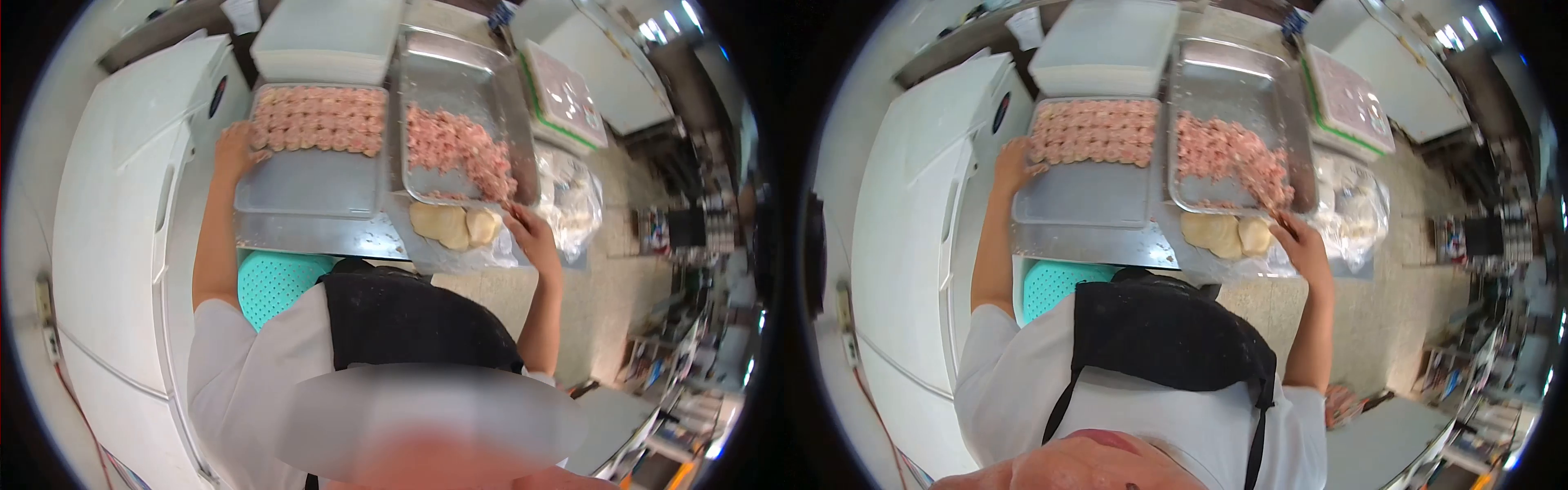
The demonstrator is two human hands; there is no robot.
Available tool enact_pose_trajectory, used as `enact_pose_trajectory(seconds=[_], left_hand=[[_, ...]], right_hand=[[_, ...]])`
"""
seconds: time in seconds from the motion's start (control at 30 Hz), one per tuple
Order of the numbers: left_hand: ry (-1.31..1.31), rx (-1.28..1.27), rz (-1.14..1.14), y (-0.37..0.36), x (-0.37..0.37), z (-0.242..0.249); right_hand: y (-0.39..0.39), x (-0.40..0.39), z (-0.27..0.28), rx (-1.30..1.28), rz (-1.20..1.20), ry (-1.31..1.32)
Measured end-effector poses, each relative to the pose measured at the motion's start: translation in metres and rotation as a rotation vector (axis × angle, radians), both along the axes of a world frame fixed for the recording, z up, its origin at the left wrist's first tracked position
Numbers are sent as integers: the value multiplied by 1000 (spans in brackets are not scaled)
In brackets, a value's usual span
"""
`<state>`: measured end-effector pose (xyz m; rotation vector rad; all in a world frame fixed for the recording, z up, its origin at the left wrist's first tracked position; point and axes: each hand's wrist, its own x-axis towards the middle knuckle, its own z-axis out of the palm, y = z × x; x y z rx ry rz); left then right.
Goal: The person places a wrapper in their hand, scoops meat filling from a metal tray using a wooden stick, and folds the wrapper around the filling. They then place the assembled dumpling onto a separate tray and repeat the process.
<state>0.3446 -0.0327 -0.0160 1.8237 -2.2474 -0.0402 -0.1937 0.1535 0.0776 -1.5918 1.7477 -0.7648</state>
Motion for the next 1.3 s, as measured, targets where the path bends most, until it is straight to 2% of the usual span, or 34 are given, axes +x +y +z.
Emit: enact_pose_trajectory(seconds=[0.07,0.1,0.2,0.27,0.3,0.37,0.4,0.43,0.47,0.53,0.57,0.67,0.73,0.77,0.83,0.9,0.93,1.0,1.03,1.1,1.2,1.27,1.3], left_hand=[[-44,12,43,0,-11,1],[-35,-69,21,-3,-8,-12],[-75,-197,11,-15,1,-42],[-128,-246,40,-13,-4,-40],[-147,-247,36,-8,-9,-37],[-173,-244,38,8,-28,-24],[-17,-245,-30,22,-55,-4],[138,-245,-97,38,-84,15],[308,-150,-94,55,-115,30],[611,91,-118,93,-172,43],[744,238,-151,109,-196,44],[706,449,-339,139,-258,29],[712,519,-333,149,-287,9],[662,470,-295,153,-300,-1],[603,424,-245,160,-321,-16],[573,45,-198,165,-337,-26],[567,42,-182,166,-337,-31],[855,296,-33,168,-335,-37],[854,294,-22,168,-336,-34],[702,53,-135,168,-338,-26],[684,92,-50,173,-338,-9],[724,84,-14,172,-335,-6],[766,77,19,173,-334,-6]], right_hand=[[-8,-15,7,-9,137,160],[-14,-28,8,35,191,278],[-35,-53,32,63,240,901],[-49,-53,53,72,251,1096],[-57,-56,43,76,248,1088],[-70,-60,1,-195,194,1155],[-73,-61,-34,-313,313,1115],[-64,-42,-40,-371,314,998],[-55,-30,-42,-347,352,1081],[-48,-32,-21,-303,558,973],[-53,-41,-12,-308,564,964],[-86,-73,8,-354,605,917],[-112,-83,15,-397,427,1021],[-120,-89,-11,-506,456,958],[-105,-74,-32,-480,537,913],[-85,-70,-34,-460,622,870],[-77,-72,-31,-409,701,836],[-81,-84,-19,-362,796,796],[-93,-96,-7,-456,838,769],[-109,-103,-6,-551,890,737],[-108,-90,-19,-489,831,652],[-80,-75,-22,-437,855,829],[-93,-86,-15,-515,866,751]])
